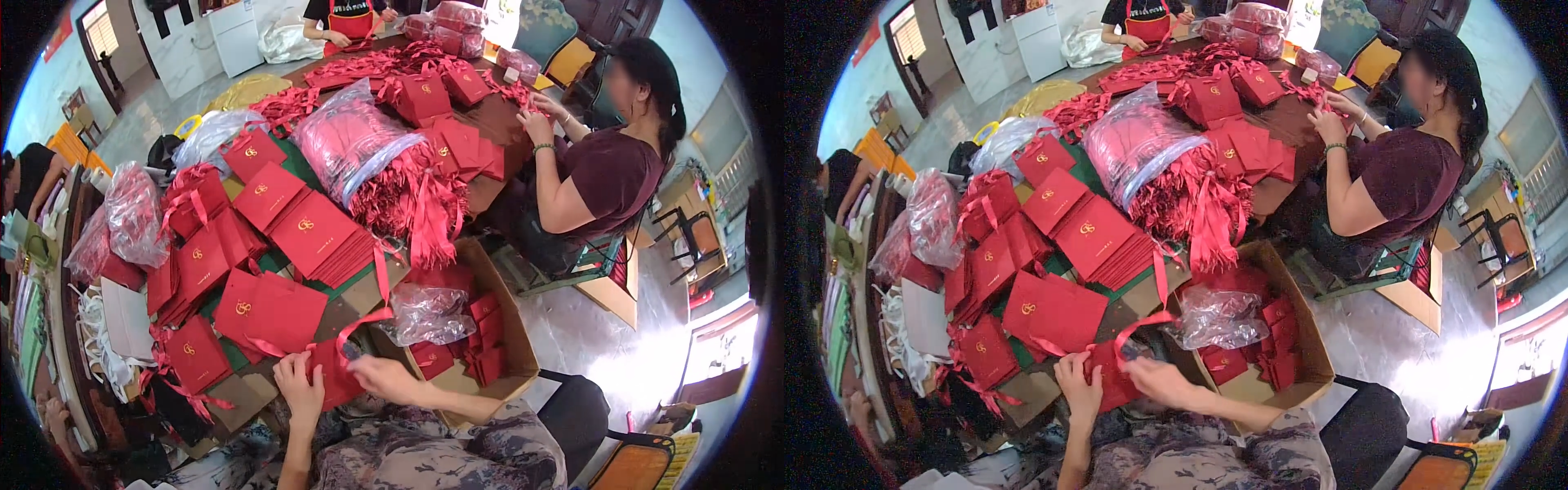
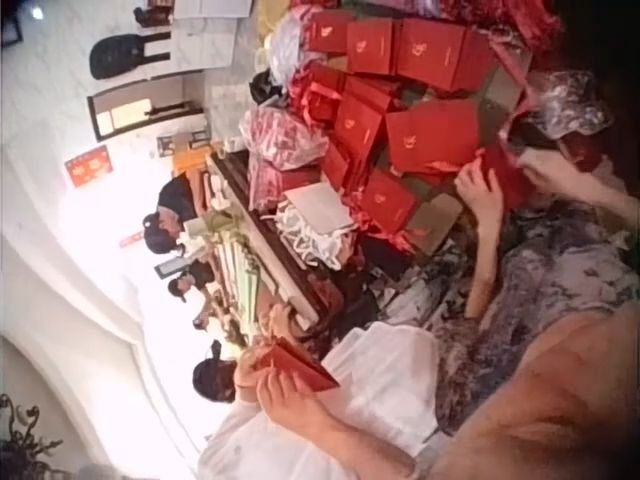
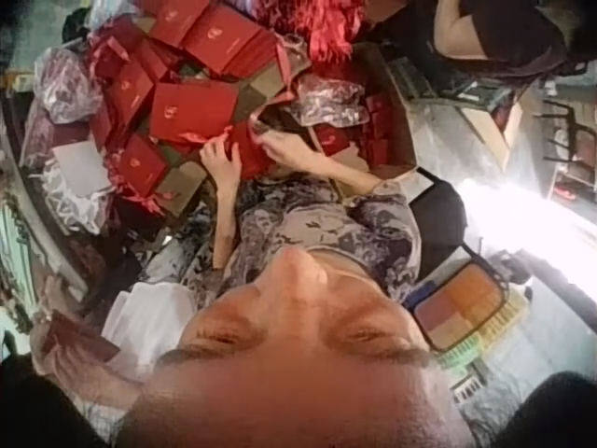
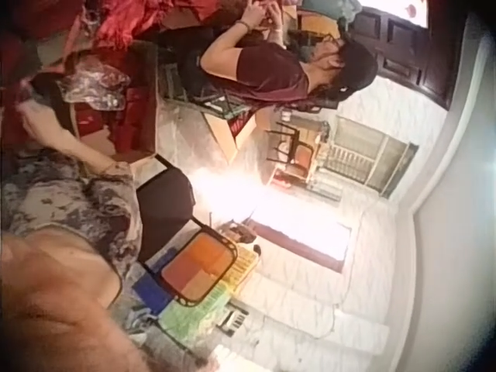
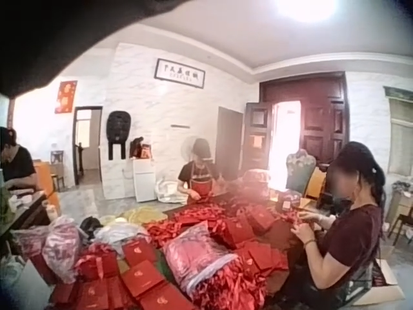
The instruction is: The person assembles gift bags by attaching ribbon handles, folding the red bags, and placing the completed bags into a box by hand.
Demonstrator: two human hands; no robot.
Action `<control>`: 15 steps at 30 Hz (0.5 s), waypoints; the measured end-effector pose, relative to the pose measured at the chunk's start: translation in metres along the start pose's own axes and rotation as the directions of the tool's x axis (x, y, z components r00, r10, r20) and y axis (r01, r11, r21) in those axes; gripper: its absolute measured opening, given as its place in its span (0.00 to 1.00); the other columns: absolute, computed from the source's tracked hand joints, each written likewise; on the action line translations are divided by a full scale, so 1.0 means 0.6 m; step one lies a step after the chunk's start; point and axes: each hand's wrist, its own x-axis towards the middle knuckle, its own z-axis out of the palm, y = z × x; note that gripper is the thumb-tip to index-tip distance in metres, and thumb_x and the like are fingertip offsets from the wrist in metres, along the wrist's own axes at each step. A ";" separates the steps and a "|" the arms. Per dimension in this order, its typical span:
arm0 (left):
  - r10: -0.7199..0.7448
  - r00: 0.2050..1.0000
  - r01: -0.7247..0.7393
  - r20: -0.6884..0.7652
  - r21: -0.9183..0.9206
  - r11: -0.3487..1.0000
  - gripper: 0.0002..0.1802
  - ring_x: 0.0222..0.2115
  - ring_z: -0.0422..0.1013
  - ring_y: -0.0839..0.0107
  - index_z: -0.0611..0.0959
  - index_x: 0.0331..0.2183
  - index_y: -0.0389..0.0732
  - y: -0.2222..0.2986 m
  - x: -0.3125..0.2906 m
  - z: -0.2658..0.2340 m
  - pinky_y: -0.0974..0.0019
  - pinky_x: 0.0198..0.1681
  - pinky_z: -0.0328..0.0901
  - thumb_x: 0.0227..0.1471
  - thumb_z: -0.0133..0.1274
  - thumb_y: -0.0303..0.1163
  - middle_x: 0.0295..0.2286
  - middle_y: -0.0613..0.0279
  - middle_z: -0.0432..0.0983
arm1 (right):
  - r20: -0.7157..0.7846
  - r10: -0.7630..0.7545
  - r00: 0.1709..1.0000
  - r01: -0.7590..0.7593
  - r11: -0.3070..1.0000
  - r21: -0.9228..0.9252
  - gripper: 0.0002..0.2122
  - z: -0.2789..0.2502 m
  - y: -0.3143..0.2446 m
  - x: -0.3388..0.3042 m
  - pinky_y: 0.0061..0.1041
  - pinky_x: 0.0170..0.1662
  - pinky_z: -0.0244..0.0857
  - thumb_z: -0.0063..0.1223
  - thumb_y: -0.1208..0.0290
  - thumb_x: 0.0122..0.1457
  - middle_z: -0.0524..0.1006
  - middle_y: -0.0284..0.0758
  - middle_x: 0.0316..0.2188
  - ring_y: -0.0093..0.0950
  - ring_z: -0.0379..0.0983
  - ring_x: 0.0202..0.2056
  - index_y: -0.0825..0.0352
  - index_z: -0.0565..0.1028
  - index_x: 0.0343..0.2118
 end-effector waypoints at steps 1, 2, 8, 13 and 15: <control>0.001 1.000 -0.001 0.000 0.004 1.000 0.21 0.43 0.64 0.52 0.79 0.44 0.42 -0.001 -0.001 -0.002 0.50 0.47 0.60 0.45 0.62 0.29 0.40 0.54 0.69 | 0.152 0.033 0.988 -0.026 0.999 -0.043 0.11 -0.007 -0.015 -0.002 0.36 0.39 0.72 0.52 0.76 0.59 0.73 0.39 0.36 0.43 0.74 0.37 0.61 0.72 0.44; -0.015 1.000 0.015 0.010 0.001 1.000 0.22 0.43 0.64 0.51 0.79 0.44 0.41 -0.002 -0.003 -0.004 0.50 0.48 0.60 0.43 0.63 0.29 0.40 0.52 0.69 | 0.161 0.030 0.986 -0.037 0.999 0.037 0.11 0.001 -0.014 -0.002 0.35 0.40 0.71 0.51 0.78 0.59 0.73 0.39 0.36 0.42 0.74 0.37 0.62 0.72 0.45; 0.060 0.996 -0.067 0.066 0.109 0.992 0.27 0.45 0.64 0.51 0.79 0.46 0.44 0.006 0.025 -0.020 0.50 0.50 0.59 0.40 0.66 0.31 0.41 0.52 0.69 | 0.034 0.062 0.997 -0.069 0.968 0.243 0.16 0.010 0.004 0.009 0.31 0.42 0.69 0.47 0.84 0.58 0.72 0.42 0.35 0.37 0.74 0.39 0.69 0.70 0.50; 0.016 0.996 -0.025 0.091 0.092 0.995 0.22 0.43 0.65 0.52 0.77 0.42 0.41 0.023 0.050 -0.020 0.53 0.44 0.59 0.42 0.63 0.29 0.39 0.56 0.70 | -0.076 0.023 0.997 -0.017 0.997 0.076 0.11 -0.044 -0.027 0.042 0.28 0.32 0.68 0.59 0.79 0.54 0.74 0.36 0.29 0.33 0.73 0.31 0.66 0.79 0.41; 0.018 0.998 -0.024 0.064 0.098 0.995 0.19 0.41 0.66 0.52 0.76 0.40 0.40 0.016 0.047 -0.020 0.53 0.42 0.60 0.43 0.62 0.29 0.38 0.54 0.71 | -0.147 -0.129 0.981 0.111 0.986 -0.128 0.11 -0.040 -0.034 0.062 0.30 0.35 0.68 0.59 0.78 0.55 0.75 0.37 0.30 0.36 0.74 0.33 0.65 0.79 0.42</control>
